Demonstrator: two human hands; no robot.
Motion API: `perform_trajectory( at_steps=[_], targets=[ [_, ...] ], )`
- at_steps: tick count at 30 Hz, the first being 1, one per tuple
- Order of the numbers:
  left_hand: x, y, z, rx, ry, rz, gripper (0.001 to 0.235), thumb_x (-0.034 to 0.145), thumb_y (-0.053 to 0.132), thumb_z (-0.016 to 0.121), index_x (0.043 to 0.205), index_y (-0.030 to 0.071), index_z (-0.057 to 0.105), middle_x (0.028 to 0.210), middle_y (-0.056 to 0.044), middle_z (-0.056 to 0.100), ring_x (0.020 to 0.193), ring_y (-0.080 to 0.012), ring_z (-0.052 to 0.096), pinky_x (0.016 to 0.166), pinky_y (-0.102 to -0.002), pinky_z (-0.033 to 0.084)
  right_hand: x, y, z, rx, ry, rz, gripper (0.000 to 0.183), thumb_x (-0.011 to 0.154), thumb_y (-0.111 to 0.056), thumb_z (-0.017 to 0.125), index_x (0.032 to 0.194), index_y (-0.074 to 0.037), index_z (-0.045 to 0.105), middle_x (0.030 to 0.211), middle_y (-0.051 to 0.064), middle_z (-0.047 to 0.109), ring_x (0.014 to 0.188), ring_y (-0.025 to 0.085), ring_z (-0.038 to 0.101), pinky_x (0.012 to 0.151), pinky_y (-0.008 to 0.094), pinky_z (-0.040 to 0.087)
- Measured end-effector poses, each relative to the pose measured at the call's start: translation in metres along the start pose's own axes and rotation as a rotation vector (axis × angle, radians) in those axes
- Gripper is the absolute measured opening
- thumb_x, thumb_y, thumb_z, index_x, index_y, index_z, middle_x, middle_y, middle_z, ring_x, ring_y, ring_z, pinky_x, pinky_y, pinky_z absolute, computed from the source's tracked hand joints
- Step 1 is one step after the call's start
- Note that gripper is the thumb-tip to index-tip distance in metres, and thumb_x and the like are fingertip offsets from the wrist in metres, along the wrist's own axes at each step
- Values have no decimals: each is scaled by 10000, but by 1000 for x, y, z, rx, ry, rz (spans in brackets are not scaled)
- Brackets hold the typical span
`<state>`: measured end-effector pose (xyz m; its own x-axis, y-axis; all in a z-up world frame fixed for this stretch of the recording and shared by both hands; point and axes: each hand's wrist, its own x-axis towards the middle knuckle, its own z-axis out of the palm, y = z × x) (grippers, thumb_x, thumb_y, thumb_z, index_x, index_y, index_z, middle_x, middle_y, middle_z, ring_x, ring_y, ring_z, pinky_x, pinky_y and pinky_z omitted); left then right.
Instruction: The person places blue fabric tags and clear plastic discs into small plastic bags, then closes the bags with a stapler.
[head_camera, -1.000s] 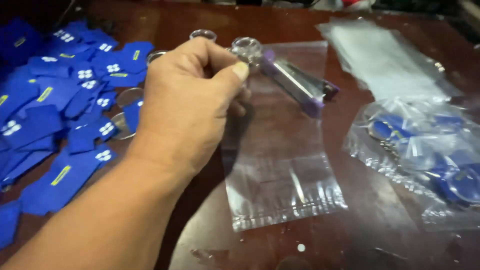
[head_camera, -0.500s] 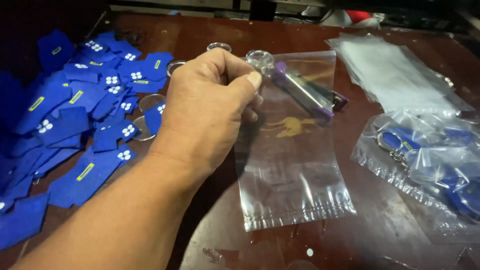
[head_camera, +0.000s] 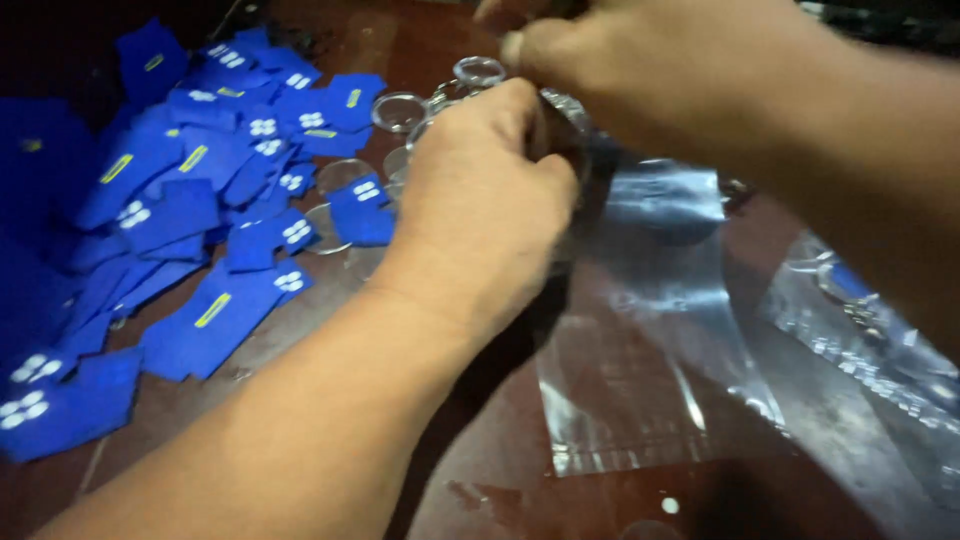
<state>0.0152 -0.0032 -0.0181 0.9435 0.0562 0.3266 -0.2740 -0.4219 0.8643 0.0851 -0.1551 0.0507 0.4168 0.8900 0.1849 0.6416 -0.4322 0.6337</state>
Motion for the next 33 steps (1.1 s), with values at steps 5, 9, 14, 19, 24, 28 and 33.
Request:
perform_trajectory(
  at_steps=[5, 9, 14, 19, 24, 28, 33],
  targets=[
    [-2, 7, -5, 13, -29, -69, 111, 760, 191, 669, 687, 188, 586, 692, 8, 698, 682, -198, 647, 669, -372, 507, 55, -1, 33, 996, -180, 184, 301, 951, -149, 579, 1212, -44, 685, 1418, 81, 590, 1289, 208, 547, 1082, 334, 384],
    [-3, 11, -7, -60, -71, -75, 101, 795, 188, 670, 701, 208, 642, 696, 63, 711, 718, -138, 669, 674, -323, 534, 59, -4, 39, 1047, -194, 284, 288, 916, -153, 601, 1177, -70, 688, 1275, 50, 622, 1154, 171, 572, 965, 310, 415],
    [0, 3, -1, -80, 1, 21, 122, 766, 169, 688, 667, 212, 631, 663, 97, 698, 671, -111, 651, 654, -311, 526, 48, -2, 41, 1092, -198, 429, 276, 876, -157, 627, 1139, -100, 692, 1115, 15, 659, 1001, 130, 600, 832, 283, 450],
    [1, 1, 0, -36, 24, 31, 60, 749, 209, 702, 709, 231, 662, 724, 105, 742, 708, -116, 694, 682, -316, 538, 40, 7, 48, 1130, -185, 557, 268, 837, -161, 652, 1100, -130, 696, 954, -20, 696, 848, 90, 627, 700, 255, 485],
    [-1, 5, -2, -58, 21, -16, 68, 756, 188, 679, 703, 230, 670, 709, 120, 736, 700, -94, 684, 681, -299, 540, 35, 22, 70, 821, -330, 552, 347, 922, -223, 702, 1239, -80, 699, 970, 41, 735, 800, 169, 655, 653, 325, 497],
    [-1, 4, -2, -66, 33, 4, 76, 758, 183, 686, 698, 224, 663, 698, 118, 720, 691, -89, 673, 680, -289, 543, 41, 9, 40, 770, -401, 617, 316, 870, -177, 658, 1174, -145, 733, 991, 14, 757, 830, 180, 675, 699, 355, 498],
    [-3, 8, -4, -107, -1, -44, 118, 773, 156, 668, 683, 214, 618, 677, 103, 695, 629, -89, 657, 615, -292, 559, 27, 38, 96, 773, -369, 605, 398, 787, -113, 765, 1184, -107, 730, 977, 27, 757, 815, 195, 661, 686, 364, 482]
  ],
)
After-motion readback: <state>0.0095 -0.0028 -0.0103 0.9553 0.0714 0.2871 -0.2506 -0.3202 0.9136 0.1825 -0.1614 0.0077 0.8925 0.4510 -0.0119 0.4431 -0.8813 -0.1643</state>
